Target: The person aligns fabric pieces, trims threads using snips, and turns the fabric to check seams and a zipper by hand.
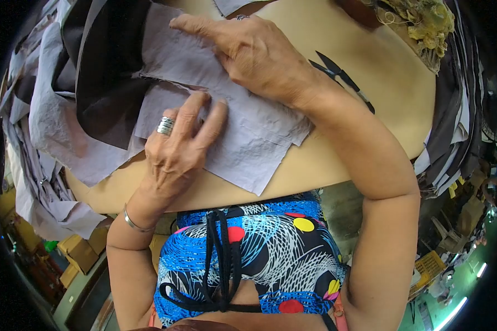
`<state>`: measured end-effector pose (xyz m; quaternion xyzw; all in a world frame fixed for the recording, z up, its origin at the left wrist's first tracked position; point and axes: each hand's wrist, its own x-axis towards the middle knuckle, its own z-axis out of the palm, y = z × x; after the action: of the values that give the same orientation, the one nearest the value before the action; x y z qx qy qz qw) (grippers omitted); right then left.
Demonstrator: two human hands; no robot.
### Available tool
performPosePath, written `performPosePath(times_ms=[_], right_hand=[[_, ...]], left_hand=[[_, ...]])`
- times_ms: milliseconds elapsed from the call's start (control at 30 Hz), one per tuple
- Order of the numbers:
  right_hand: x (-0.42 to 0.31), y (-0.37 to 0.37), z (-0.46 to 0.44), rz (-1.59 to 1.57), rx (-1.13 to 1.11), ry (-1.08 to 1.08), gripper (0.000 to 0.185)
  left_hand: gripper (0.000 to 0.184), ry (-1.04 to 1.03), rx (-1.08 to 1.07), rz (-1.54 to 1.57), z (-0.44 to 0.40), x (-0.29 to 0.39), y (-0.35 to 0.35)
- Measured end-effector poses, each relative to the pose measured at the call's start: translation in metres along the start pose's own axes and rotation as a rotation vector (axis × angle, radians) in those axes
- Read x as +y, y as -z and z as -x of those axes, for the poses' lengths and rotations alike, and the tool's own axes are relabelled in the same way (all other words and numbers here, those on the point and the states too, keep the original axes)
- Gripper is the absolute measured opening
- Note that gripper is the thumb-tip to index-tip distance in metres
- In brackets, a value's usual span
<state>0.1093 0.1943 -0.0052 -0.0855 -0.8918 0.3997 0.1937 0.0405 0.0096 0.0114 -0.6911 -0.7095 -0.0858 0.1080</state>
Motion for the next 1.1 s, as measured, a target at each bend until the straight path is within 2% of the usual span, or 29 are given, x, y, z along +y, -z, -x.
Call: performPosePath(times_ms=[100,200,233,367,600,767,967,1100], right_hand=[[0.005,-0.002,-0.001,0.029,0.03,0.096,0.056],[0.006,-0.001,0.001,0.088,0.046,0.143,0.056],[0.005,-0.001,0.001,0.079,0.044,0.129,0.056],[-0.006,0.004,0.001,0.146,0.035,0.075,0.057],[0.001,-0.007,-0.008,0.048,0.118,0.222,0.06],[-0.001,-0.006,-0.008,0.061,0.092,0.164,0.06],[0.004,-0.008,-0.008,0.093,0.115,0.235,0.058],[0.002,-0.009,-0.008,0.074,0.124,0.214,0.058]], left_hand=[[0.033,-0.109,-0.033,-0.019,-0.006,0.004,0.007],[0.031,-0.113,0.008,0.129,-0.002,-0.004,0.004],[0.031,-0.041,0.021,0.25,0.002,-0.01,0.005],[0.029,-0.033,0.168,0.271,0.012,-0.029,-0.012],[0.028,-0.057,0.145,0.192,0.014,-0.029,-0.01],[0.034,-0.153,0.103,0.03,0.005,-0.029,-0.003],[0.036,-0.029,0.041,-0.036,0.002,-0.024,-0.004],[0.035,-0.095,0.039,-0.052,0.0,-0.022,-0.004]])
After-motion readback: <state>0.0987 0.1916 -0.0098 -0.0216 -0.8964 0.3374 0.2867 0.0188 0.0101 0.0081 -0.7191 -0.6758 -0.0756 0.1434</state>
